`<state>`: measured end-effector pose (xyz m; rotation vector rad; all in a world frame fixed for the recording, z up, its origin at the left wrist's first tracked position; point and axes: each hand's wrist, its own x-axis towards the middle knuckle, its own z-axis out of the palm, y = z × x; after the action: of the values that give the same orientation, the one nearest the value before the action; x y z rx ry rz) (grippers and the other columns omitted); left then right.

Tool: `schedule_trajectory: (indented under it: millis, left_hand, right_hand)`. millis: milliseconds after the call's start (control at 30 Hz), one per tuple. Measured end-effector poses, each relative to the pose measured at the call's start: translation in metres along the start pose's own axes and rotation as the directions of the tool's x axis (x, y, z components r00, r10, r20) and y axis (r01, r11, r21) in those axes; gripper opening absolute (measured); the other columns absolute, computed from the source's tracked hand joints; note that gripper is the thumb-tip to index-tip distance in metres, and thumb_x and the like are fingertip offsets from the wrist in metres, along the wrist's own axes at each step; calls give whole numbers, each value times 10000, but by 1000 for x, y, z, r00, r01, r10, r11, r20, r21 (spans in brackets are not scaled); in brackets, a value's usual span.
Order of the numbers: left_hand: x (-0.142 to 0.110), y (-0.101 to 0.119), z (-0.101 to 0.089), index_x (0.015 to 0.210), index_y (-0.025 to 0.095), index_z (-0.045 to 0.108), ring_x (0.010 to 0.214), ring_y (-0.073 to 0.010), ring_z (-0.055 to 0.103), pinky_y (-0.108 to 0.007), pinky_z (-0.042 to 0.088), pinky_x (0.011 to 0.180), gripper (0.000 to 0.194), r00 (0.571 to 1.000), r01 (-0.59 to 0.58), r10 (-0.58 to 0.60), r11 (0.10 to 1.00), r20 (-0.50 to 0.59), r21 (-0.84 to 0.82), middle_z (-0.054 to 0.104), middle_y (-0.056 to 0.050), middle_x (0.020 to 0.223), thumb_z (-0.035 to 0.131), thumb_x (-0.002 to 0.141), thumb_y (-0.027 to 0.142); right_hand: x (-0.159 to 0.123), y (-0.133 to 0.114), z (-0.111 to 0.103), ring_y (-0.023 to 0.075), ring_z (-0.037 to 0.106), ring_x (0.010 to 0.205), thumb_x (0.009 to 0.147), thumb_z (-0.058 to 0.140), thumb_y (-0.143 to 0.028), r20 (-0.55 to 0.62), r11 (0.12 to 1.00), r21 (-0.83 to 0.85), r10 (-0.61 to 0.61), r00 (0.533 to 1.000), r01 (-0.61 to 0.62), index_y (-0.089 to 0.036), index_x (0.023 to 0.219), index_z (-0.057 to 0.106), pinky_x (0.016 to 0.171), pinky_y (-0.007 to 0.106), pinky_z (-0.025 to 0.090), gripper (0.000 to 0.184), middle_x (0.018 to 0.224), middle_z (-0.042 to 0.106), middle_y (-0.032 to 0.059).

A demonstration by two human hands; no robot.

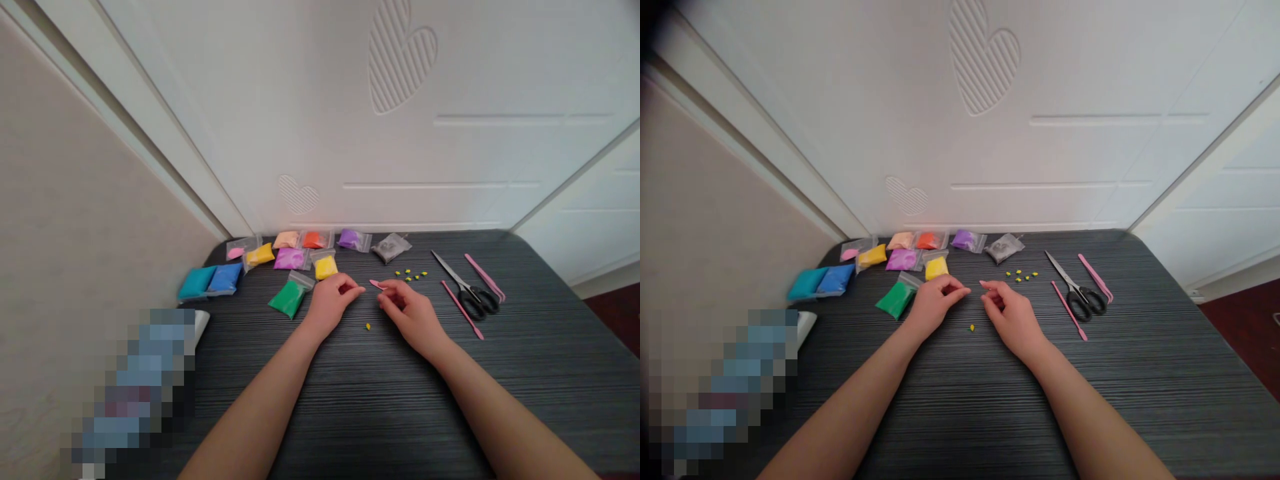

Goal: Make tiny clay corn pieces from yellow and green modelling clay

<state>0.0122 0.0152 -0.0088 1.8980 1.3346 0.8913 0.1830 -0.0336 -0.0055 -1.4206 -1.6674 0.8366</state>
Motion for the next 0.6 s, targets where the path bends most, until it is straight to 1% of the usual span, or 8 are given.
schedule_trajectory:
  millis: [100, 200, 367, 467, 600]
  left_hand:
    - [0, -1, 1, 651, 169, 561, 582, -101, 489, -217, 377, 547, 211, 1000, -12, 12, 1000, -13, 5, 552, 28, 622, 575, 715, 370]
    - [1, -3, 1, 672, 171, 566, 596, -103, 493, -217, 380, 558, 197, 1000, -26, 26, 1000, -12, 1, 555, 26, 638, 581, 714, 363]
    - [0, -3, -1, 770, 188, 617, 724, -117, 538, -229, 395, 680, 162, 997, -81, 81, 996, 16, -33, 616, 7, 768, 523, 770, 320]
    - [0, -1, -1, 739, 177, 602, 683, -113, 520, -226, 381, 640, 219, 997, -82, 82, 996, 0, -29, 594, 10, 718, 493, 785, 361]
    - [-1, 2, -2, 644, 164, 547, 578, -100, 456, -224, 338, 555, 321, 999, -55, 55, 999, 1, -2, 505, 30, 595, 449, 795, 430]
  right_hand:
    - [1, 1, 2, 103, 593, 735, 780, 504, -242, 4, 1000, -4, -3, 1000, 3, -230, 1011, 537, 714, 248, 476, 233, 833, 627, -4]
    - [2, 4, 3, 105, 599, 761, 778, 499, -233, 19, 1000, 2, -4, 1000, 4, -225, 944, 564, 736, 254, 475, 178, 873, 636, 1]
    - [4, 7, 4, 104, 608, 742, 822, 424, -276, 61, 995, 75, 55, 997, -59, -212, 971, 566, 699, 255, 491, 216, 915, 634, 28]
    - [5, 6, 3, 108, 598, 699, 828, 410, -322, 61, 995, 77, 63, 996, -68, -202, 954, 560, 647, 249, 486, 230, 843, 637, 27]
    - [5, 3, 1, 107, 559, 625, 821, 423, -345, 59, 1000, -10, 18, 998, -17, -208, 857, 552, 614, 245, 440, 192, 693, 604, -13]
